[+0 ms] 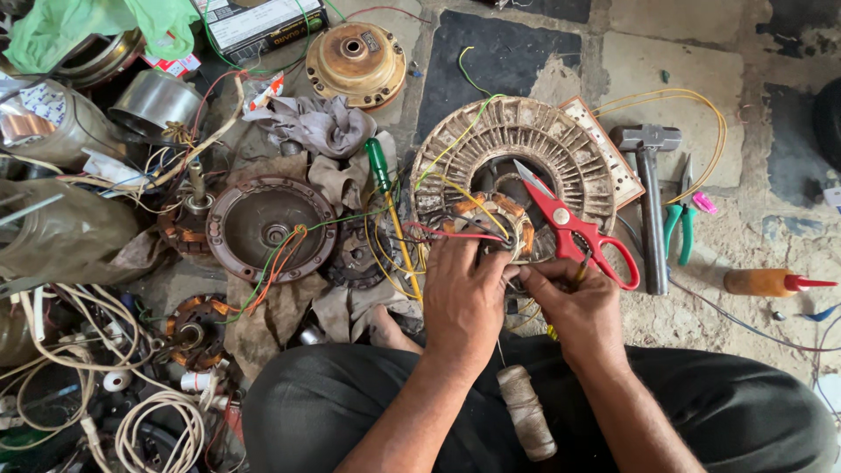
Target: The person sits on the floor and works on a disassembled electrical motor stator. They use a red pair of scissors to cut a wire, then use pliers to strip the insulation from the wire ends. The person then twists the exposed wire ends together by hand.
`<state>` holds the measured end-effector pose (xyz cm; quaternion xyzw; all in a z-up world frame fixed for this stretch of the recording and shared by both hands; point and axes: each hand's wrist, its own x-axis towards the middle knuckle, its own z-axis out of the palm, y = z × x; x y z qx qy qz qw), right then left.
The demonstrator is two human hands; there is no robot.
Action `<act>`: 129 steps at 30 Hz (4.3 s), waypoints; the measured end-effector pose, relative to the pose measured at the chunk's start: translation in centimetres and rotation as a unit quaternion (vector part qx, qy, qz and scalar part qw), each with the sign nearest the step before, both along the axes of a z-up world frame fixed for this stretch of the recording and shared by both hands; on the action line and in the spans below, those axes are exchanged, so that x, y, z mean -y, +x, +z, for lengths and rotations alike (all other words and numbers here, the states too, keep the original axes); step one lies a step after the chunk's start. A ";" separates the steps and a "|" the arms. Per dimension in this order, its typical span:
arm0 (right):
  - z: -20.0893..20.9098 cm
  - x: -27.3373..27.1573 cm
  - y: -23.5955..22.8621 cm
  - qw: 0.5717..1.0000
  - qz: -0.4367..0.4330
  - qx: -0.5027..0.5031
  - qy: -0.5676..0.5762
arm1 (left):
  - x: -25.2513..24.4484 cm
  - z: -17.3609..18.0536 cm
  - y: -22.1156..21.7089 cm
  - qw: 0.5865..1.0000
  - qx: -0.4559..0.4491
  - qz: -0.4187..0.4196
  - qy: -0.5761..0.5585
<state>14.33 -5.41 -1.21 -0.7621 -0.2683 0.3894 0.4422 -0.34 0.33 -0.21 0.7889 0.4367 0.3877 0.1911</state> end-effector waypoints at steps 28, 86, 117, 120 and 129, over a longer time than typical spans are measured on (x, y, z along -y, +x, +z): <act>0.4 -0.7 0.6 0.998 0.009 -0.053 0.021 | -0.2 0.4 0.0 1.000 0.009 -0.013 -0.025; 0.7 -1.7 1.4 0.993 0.038 -0.116 0.005 | -0.6 1.5 -0.9 0.995 -0.020 -0.077 -0.064; 6.0 -7.5 1.6 0.839 0.386 0.379 0.064 | -0.3 1.0 -0.6 0.998 0.012 -0.052 -0.022; 5.9 -8.0 1.7 0.816 0.416 0.399 0.029 | -0.4 1.0 -0.7 0.998 0.016 -0.054 -0.033; 3.7 -7.6 2.7 0.903 0.332 0.271 0.038 | -1.0 1.5 -1.7 0.995 0.056 -0.087 -0.014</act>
